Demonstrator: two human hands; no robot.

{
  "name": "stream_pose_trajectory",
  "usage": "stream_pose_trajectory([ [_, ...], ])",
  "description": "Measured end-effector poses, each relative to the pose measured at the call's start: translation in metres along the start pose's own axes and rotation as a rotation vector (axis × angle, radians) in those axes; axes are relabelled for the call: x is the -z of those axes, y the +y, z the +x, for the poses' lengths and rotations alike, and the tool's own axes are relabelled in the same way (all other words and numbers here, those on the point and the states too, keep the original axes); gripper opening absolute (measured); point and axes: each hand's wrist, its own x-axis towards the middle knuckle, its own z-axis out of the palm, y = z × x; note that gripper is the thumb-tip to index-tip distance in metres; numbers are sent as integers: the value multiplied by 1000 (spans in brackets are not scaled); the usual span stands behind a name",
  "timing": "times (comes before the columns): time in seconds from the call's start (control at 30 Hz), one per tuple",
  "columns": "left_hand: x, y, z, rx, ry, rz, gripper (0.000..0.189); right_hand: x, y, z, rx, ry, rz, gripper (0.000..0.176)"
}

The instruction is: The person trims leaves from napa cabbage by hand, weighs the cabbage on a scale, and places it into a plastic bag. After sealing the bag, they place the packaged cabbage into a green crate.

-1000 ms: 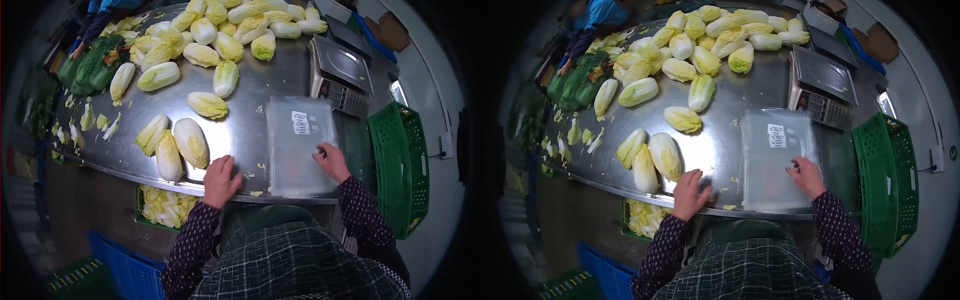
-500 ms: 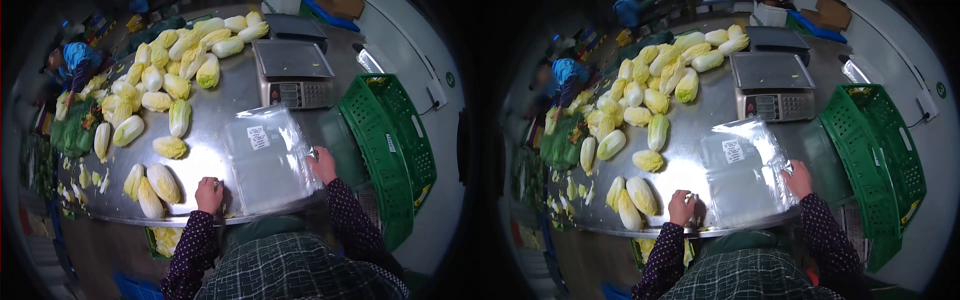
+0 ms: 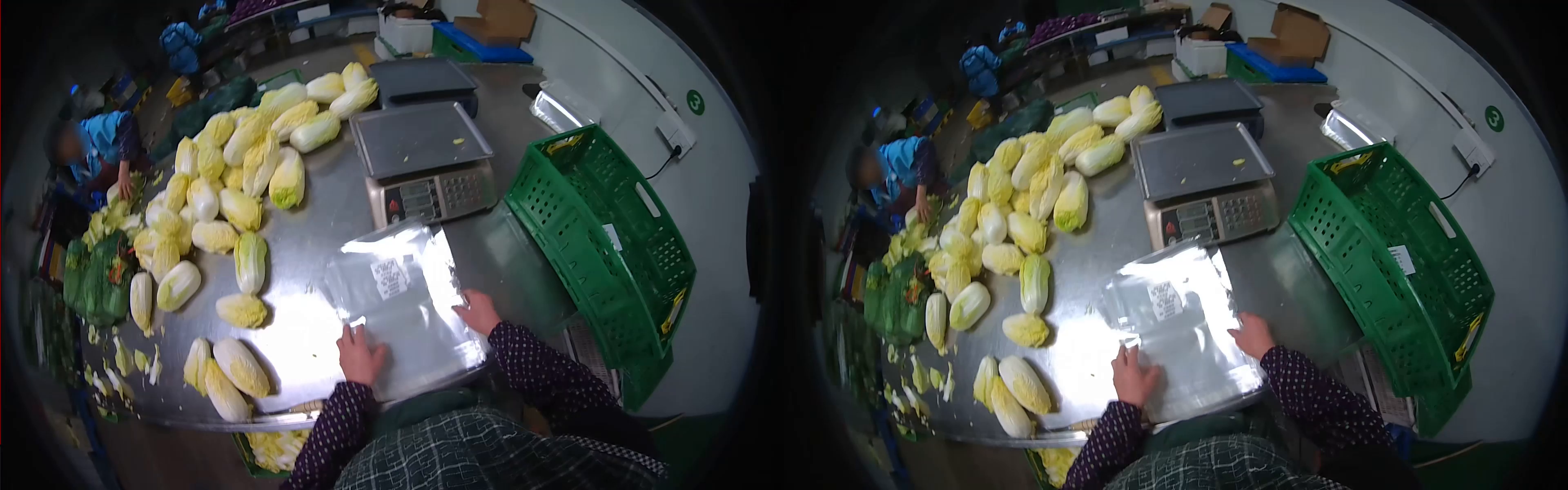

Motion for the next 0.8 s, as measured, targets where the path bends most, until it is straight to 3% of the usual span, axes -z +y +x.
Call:
stream_pose_trajectory([
  [0.03, -8, -3, -5, -63, 26, 34, 71, 11, -10, 1, 0, -18, 14, 40],
  [0.1, -12, -10, -2, -77, 181, -106, 71, 28, -8, 23, -199, -143, 78, 37],
  [0.2, -15, -18, 14, 260, 124, -239, 69, 15, -2, 59, -197, 17, 230, 36],
  [0.33, -3, -14, 19, 183, 72, -186, 65, -15, -3, 60, 78, -61, -141, 41],
  [0.37, -1, -19, 17, 137, 92, -153, 59, -6, 4, 68, 18, -47, -34, 42],
  [0.43, 15, -26, 19, 251, -43, -351, 53, 29, 11, 98, -90, -28, 176, 44],
  [0.5, 25, -21, 19, 300, -27, -501, 50, 56, 22, 142, -124, 216, 130, 44],
  [0.57, 25, -18, 24, 306, -45, -618, 47, 66, 15, 168, -15, 392, 280, 44],
  [0.6, 22, -25, 23, 305, -56, -650, 46, 73, 8, 172, 51, 305, 344, 44],
  [0.63, -8, -52, 19, 196, -2, -421, 48, 82, -13, 171, 4, 179, 308, 43],
  [0.67, 14, -28, 19, 107, 172, -317, 32, 69, -17, 169, 77, 119, 426, 40],
  [0.7, 36, -20, 16, 122, 181, -285, 41, 60, -31, 161, 113, 51, 375, 36],
  [0.73, 36, -21, 10, 114, 374, -176, 49, 42, -25, 158, 108, -51, 517, 33],
  [0.8, 69, -33, 1, 248, 470, -71, 54, 27, -54, 126, 79, -126, 507, 31],
])
